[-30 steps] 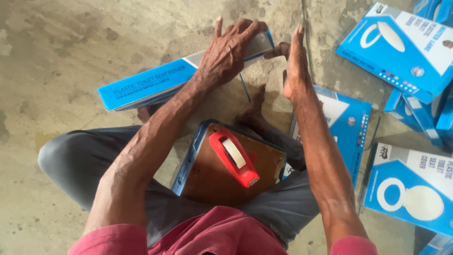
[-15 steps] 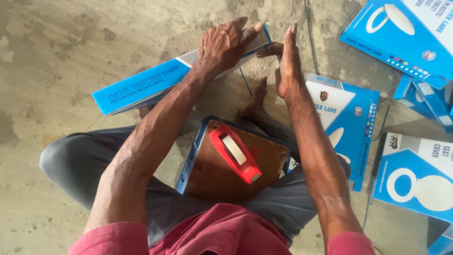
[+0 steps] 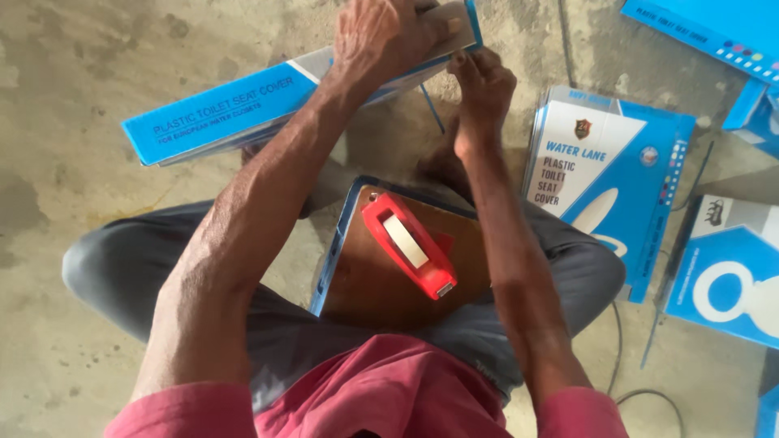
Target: The person sits on the floor and repeatedly folds and tapes blue and white cardboard boxes labeled 'WATER LANE'. They use a red handheld tape dispenser to seal the boxes and place them in a growing stack.
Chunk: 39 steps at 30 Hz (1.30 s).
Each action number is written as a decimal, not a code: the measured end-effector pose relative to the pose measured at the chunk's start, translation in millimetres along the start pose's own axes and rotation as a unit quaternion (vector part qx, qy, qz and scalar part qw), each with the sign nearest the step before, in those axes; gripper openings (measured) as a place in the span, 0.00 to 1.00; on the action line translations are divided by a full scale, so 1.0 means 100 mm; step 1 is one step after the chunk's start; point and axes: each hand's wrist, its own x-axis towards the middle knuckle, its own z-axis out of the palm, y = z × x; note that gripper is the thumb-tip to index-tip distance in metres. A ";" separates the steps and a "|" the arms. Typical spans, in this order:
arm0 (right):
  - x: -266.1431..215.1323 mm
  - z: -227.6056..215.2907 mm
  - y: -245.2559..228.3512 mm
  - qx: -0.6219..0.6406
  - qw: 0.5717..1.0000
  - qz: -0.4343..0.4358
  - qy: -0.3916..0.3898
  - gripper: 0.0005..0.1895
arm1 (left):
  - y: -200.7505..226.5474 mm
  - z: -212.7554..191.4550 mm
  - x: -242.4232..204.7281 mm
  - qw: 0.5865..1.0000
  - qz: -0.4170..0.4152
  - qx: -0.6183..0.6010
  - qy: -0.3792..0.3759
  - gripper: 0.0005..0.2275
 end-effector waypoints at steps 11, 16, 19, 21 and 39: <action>0.35 -0.06 0.71 0.040 0.999 -0.021 -0.004 0.14 | -0.28 0.02 0.12 0.999 0.002 0.012 0.050 0.18; 0.25 -0.58 0.87 -0.065 0.998 -0.021 -0.011 0.21 | -0.03 -0.16 0.01 0.999 -0.019 0.035 0.027 0.22; 0.17 -0.77 0.89 -0.073 0.995 -0.013 -0.065 0.25 | 0.11 -0.10 -0.02 0.997 -0.006 0.034 0.062 0.19; -0.14 -0.76 0.96 -0.066 0.995 -0.016 -0.076 0.29 | 0.07 -0.06 -0.20 0.999 -0.027 0.025 0.016 0.18; 0.97 0.60 1.69 0.097 0.908 0.273 0.303 0.49 | -0.13 -0.16 0.13 0.999 -0.037 -0.002 0.012 0.13</action>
